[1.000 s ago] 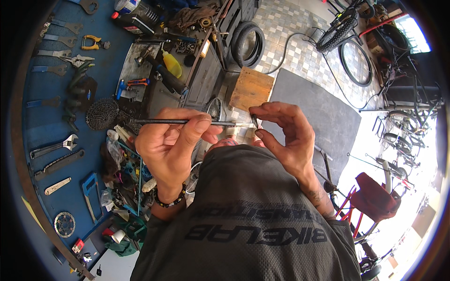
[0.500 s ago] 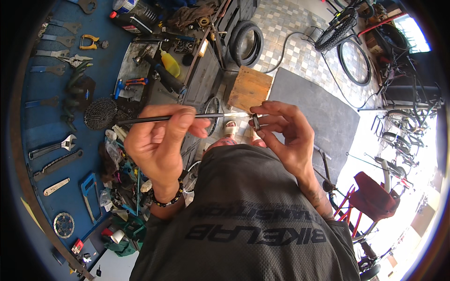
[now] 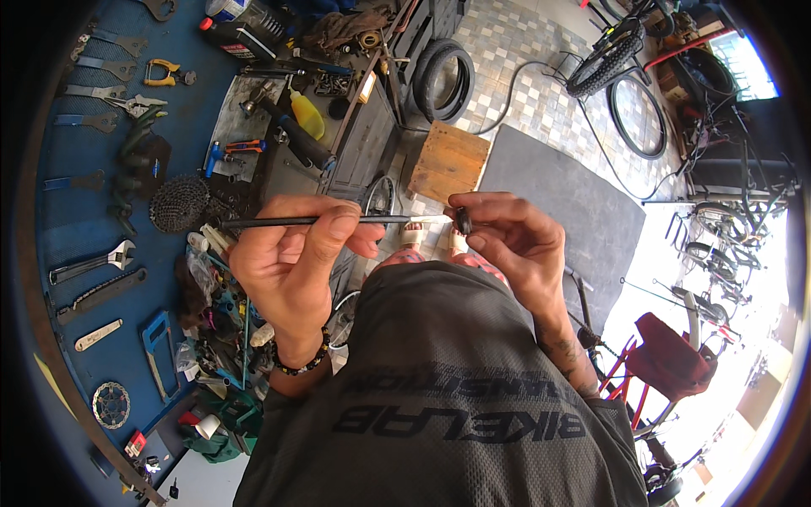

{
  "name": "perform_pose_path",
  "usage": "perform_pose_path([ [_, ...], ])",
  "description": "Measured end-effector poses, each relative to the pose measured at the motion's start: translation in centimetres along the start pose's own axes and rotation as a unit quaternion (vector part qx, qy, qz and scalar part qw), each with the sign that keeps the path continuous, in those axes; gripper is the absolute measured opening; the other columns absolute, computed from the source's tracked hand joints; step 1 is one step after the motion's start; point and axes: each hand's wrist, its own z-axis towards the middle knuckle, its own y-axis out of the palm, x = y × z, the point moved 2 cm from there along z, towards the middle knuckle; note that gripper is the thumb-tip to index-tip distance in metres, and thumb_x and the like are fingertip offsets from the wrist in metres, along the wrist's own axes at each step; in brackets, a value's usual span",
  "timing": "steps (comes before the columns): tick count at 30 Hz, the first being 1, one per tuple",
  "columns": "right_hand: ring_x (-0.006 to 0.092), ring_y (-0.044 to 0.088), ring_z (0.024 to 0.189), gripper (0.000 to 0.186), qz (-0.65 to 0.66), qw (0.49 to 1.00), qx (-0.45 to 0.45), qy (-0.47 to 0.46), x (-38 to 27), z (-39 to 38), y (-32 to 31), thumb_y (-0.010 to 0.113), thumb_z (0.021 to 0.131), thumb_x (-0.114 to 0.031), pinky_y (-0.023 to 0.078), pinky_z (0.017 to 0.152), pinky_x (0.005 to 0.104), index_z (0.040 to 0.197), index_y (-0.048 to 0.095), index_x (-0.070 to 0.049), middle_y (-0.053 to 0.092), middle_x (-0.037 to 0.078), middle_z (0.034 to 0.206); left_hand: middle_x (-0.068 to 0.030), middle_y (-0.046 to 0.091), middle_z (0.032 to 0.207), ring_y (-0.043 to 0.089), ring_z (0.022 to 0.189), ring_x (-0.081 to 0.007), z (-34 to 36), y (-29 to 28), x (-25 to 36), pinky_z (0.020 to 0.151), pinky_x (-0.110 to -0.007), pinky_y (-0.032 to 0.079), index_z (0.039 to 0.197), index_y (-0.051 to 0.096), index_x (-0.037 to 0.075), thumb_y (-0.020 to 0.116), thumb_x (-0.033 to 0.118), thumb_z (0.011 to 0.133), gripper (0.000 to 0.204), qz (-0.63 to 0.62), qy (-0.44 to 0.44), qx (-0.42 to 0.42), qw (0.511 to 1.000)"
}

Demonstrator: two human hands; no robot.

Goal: The person applies grease to a bicycle headset bearing and installs it into the frame. They then use a red cloth to wipe the bearing and a screwdriver to adjust the headset. Finally, they use a wrench to tighten the headset locknut on the bicycle frame.

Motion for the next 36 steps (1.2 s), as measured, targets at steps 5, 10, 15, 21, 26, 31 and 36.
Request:
perform_pose_path([
  [5,0.0292,0.065,0.132,0.049,-0.023,0.999,0.030,0.023,-0.7,-0.1,0.7,0.070,0.092,0.014,0.053,0.114,0.0411,0.138,0.055,0.007,0.066,0.024,0.139,-0.0209,0.074,0.087,0.077,0.071,-0.0255,-0.3,0.5,0.0,0.063,-0.034,0.066,0.100,0.068,-0.012,0.071,-0.005,0.097,0.009,-0.016,-0.012,-0.025,0.999],
  [10,0.0307,0.064,0.134,0.052,-0.047,0.999,0.024,0.013,-1.1,-0.1,1.1,0.070,0.091,0.016,0.052,0.115,0.0420,0.139,0.052,0.008,0.065,0.024,0.139,-0.0213,0.075,0.087,0.078,0.073,-0.0253,-0.2,0.6,0.0,0.062,-0.033,0.066,0.101,0.068,-0.013,0.071,-0.005,0.098,0.009,0.004,-0.013,-0.055,0.998],
  [15,0.0342,0.065,0.131,0.059,-0.082,0.996,0.030,-0.009,-1.3,-0.2,1.4,0.069,0.087,0.021,0.054,0.113,0.0436,0.140,0.049,0.007,0.067,0.027,0.133,-0.0210,0.075,0.088,0.078,0.073,-0.0245,0.1,0.7,-0.1,0.063,-0.032,0.065,0.101,0.068,-0.013,0.071,-0.005,0.098,0.009,0.011,0.005,-0.055,0.998],
  [21,0.0328,0.066,0.130,0.061,-0.122,0.992,0.038,-0.019,-1.6,-0.4,1.5,0.070,0.086,0.020,0.055,0.112,0.0425,0.142,0.049,0.006,0.070,0.026,0.131,-0.0212,0.075,0.091,0.078,0.077,-0.0244,0.1,0.7,-0.1,0.065,-0.031,0.065,0.103,0.068,-0.013,0.070,-0.007,0.098,0.008,0.000,0.031,-0.043,0.999],
  [26,0.0306,0.070,0.124,0.059,-0.166,0.985,0.038,-0.024,-1.6,-0.5,1.3,0.072,0.086,0.016,0.057,0.105,0.0389,0.141,0.053,0.005,0.072,0.022,0.131,-0.0217,0.075,0.092,0.078,0.078,-0.0251,-0.2,0.7,-0.1,0.065,-0.031,0.065,0.103,0.067,-0.013,0.069,-0.008,0.098,0.008,0.003,0.040,-0.045,0.998],
  [31,0.0287,0.071,0.123,0.058,-0.159,0.986,0.040,-0.032,-1.3,-0.6,1.3,0.073,0.086,0.015,0.057,0.104,0.0378,0.140,0.054,0.003,0.072,0.020,0.132,-0.0219,0.075,0.092,0.078,0.077,-0.0255,-0.4,0.8,-0.1,0.063,-0.031,0.065,0.102,0.067,-0.013,0.070,-0.008,0.097,0.008,0.008,0.048,-0.045,0.998],
  [36,0.0262,0.071,0.122,0.059,-0.173,0.983,0.033,-0.042,-1.2,-0.6,1.2,0.074,0.086,0.014,0.056,0.105,0.0370,0.141,0.054,0.003,0.073,0.018,0.132,-0.0204,0.075,0.087,0.077,0.074,-0.0245,-0.8,0.7,-0.1,0.063,-0.032,0.065,0.100,0.068,-0.014,0.071,-0.007,0.097,0.008,0.015,0.020,-0.048,0.999],
])
